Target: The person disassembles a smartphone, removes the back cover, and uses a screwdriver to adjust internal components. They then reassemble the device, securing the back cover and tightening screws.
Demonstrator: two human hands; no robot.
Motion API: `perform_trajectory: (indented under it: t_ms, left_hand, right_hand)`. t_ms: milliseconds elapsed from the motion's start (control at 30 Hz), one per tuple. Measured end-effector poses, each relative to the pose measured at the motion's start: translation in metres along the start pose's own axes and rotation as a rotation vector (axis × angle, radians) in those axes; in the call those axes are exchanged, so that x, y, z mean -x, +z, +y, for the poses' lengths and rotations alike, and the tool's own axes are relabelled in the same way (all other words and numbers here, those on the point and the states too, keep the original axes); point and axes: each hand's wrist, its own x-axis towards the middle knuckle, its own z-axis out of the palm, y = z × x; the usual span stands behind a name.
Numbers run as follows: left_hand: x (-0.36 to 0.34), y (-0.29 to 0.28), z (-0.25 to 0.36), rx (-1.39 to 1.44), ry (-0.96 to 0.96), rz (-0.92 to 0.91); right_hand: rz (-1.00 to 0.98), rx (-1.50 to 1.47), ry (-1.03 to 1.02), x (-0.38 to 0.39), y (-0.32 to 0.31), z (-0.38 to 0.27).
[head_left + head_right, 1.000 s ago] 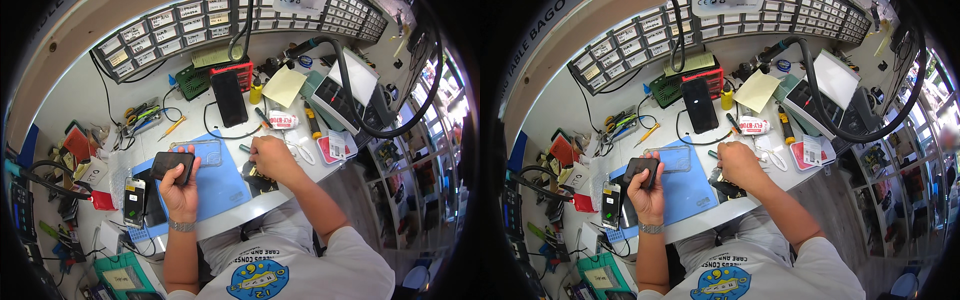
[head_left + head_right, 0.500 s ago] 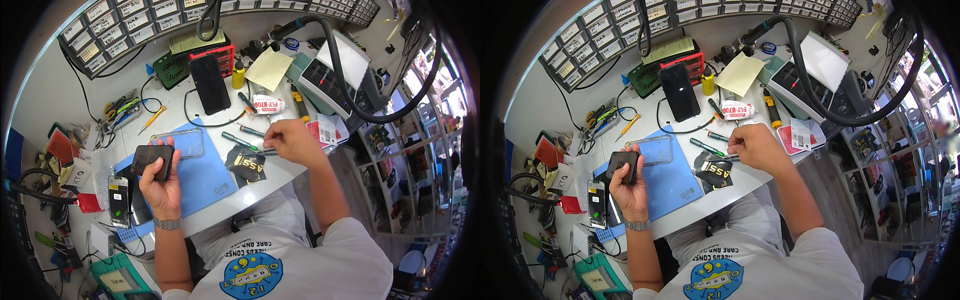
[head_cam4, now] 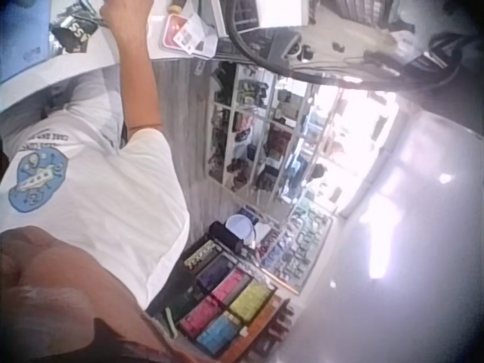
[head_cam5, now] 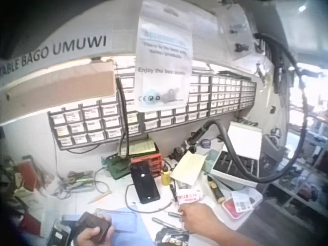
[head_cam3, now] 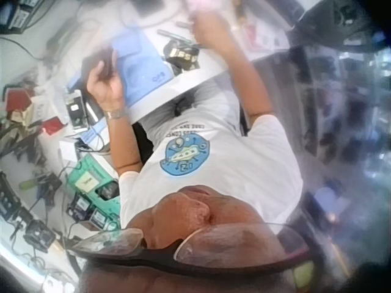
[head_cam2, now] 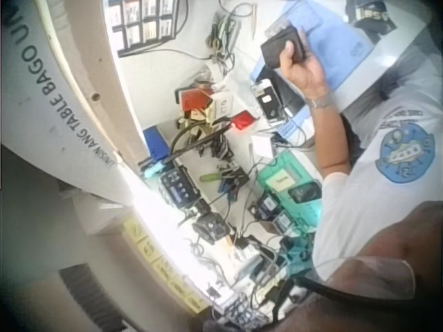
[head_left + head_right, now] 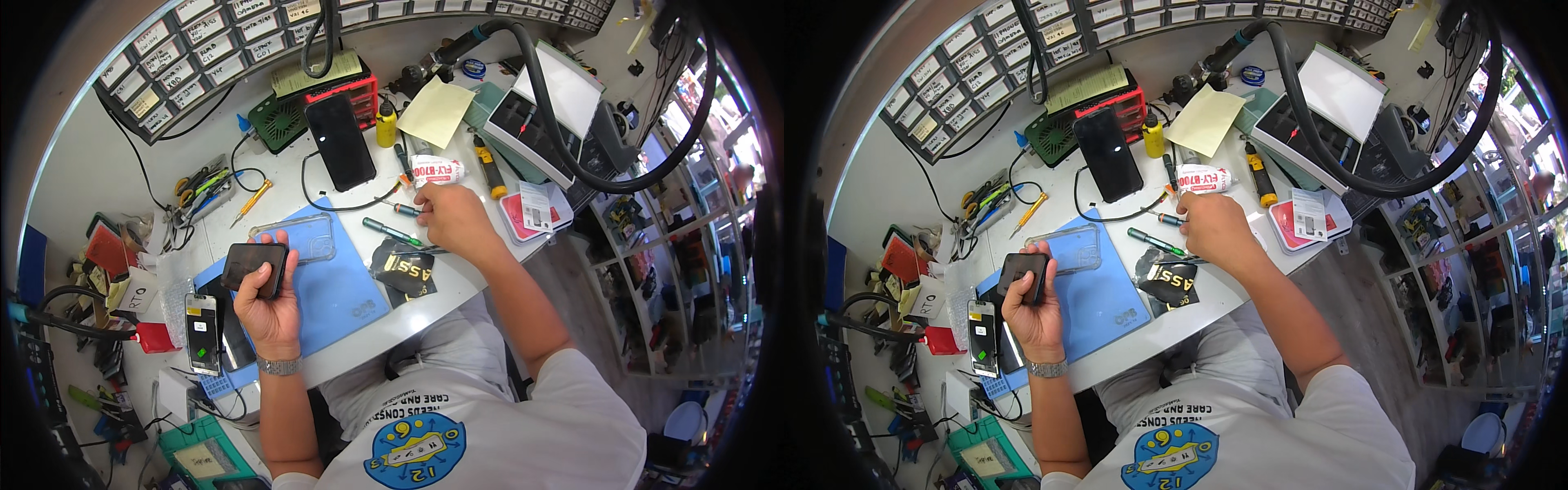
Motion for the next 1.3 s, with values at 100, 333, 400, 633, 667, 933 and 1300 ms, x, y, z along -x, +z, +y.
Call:
perform_trajectory:
  t_ms: [100, 333, 400, 633, 667, 933, 1300]
  left_hand:
    - [0.002, 0.002, -0.001, 0.003, -0.002, 0.012]
    - [0.004, 0.003, -0.001, -0.024, 0.017, 0.025]
    - [0.002, 0.002, -0.001, -0.018, 0.011, 0.010]
    - [0.002, 0.002, -0.001, -0.010, 0.004, -0.004]
    - [0.002, 0.002, -0.001, -0.010, 0.005, -0.001]
    - [0.002, 0.000, 0.000, -0.025, 0.005, 0.012]
    - [0.001, 0.001, -0.002, -0.037, 0.014, 0.015]
  right_hand:
    - [0.095, -0.283, 0.001, 0.004, 0.004, 0.003]
    - [0.165, -1.354, 0.065, 0.012, 0.007, -0.005]
    - [0.185, -1.408, 0.033, 0.014, 0.009, -0.007]
    - [0.107, -1.403, 0.103, 0.013, 0.025, 0.001]
    - [0.124, -1.408, 0.095, 0.014, 0.029, 0.000]
    - [0.029, -1.520, 0.117, 0.021, 0.038, 0.000]
    - [0.127, -1.583, -0.077, 0.026, 0.035, -0.017]
